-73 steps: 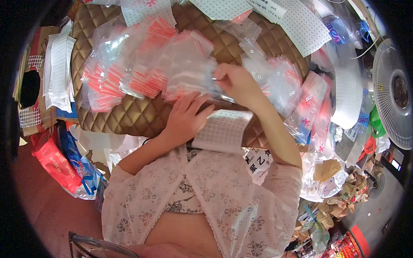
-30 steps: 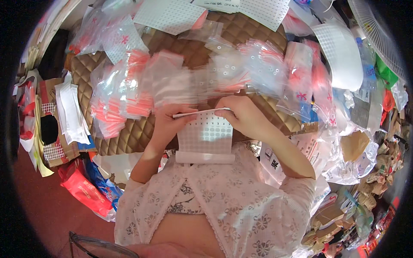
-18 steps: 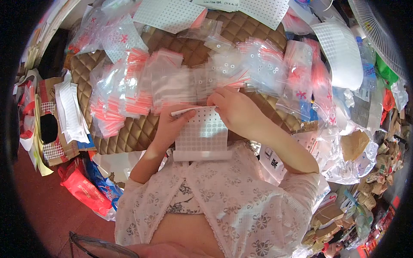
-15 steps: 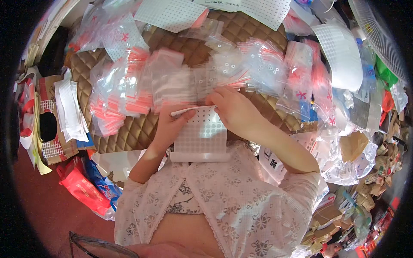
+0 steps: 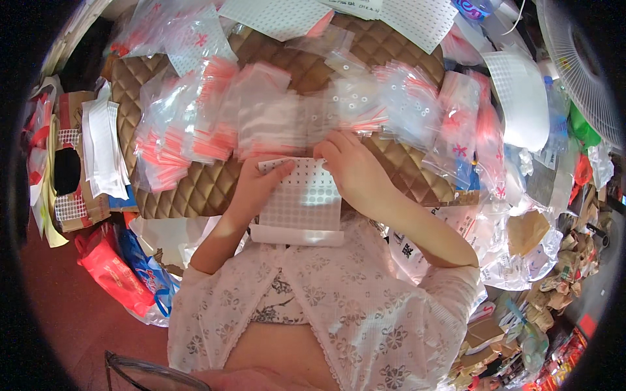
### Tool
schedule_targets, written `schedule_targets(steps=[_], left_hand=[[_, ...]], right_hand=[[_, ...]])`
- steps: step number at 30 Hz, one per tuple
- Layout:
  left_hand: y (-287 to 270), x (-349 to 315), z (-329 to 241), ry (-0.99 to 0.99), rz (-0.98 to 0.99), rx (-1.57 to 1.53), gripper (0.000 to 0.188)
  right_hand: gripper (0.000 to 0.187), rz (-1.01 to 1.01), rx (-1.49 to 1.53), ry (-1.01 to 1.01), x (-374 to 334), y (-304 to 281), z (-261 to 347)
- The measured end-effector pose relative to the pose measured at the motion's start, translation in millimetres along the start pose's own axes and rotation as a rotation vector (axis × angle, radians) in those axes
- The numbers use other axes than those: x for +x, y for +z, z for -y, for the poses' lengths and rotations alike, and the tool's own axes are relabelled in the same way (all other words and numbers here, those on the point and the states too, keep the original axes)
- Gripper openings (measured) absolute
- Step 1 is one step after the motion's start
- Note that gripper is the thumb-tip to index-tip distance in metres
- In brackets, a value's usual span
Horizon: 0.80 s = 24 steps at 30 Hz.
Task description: The person peels adhesive labels from a backing sheet and applies them onto plastic bags by hand.
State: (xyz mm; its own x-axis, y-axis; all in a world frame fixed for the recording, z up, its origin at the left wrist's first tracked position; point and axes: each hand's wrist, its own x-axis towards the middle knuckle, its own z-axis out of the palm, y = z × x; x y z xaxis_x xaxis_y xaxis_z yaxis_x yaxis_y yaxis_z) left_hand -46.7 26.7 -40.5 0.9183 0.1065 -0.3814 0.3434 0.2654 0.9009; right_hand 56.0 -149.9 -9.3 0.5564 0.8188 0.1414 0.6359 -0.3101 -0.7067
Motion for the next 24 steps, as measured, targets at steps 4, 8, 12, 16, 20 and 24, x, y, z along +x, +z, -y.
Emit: schedule_targets(steps=[4, 8, 12, 16, 20, 24], left_hand=[[-3.5, -1.9, 3.8, 0.013, 0.005, -0.018, 0.021], [-7.3, -3.1, 4.8, -0.001, -0.009, -0.055, 0.02], [-12.5, -4.5, 3.3, -0.056, -0.039, -0.167, 0.018], [-20.3, -7.5, 4.0, -0.112, -0.029, -0.234, 0.018], [-26.7, -8.3, 6.9, -0.128, -0.026, -0.28, 0.021], [-34.0, -7.6, 2.8, -0.16, -0.013, -0.362, 0.026]], right_hand=[[0.019, 0.044, -0.018, 0.018, 1.0, -0.1, 3.9], [0.026, 0.071, -0.159, -0.064, -3.5, 5.1, 7.8], [0.04, 0.106, -0.457, -0.301, -10.5, 12.9, 4.6], [0.045, 0.077, -0.554, -0.481, -7.9, 14.6, 1.6], [0.038, 0.081, -0.598, -0.606, 1.8, 11.9, 1.1], [0.033, 0.113, -0.581, -0.684, 5.1, 13.9, -3.0]])
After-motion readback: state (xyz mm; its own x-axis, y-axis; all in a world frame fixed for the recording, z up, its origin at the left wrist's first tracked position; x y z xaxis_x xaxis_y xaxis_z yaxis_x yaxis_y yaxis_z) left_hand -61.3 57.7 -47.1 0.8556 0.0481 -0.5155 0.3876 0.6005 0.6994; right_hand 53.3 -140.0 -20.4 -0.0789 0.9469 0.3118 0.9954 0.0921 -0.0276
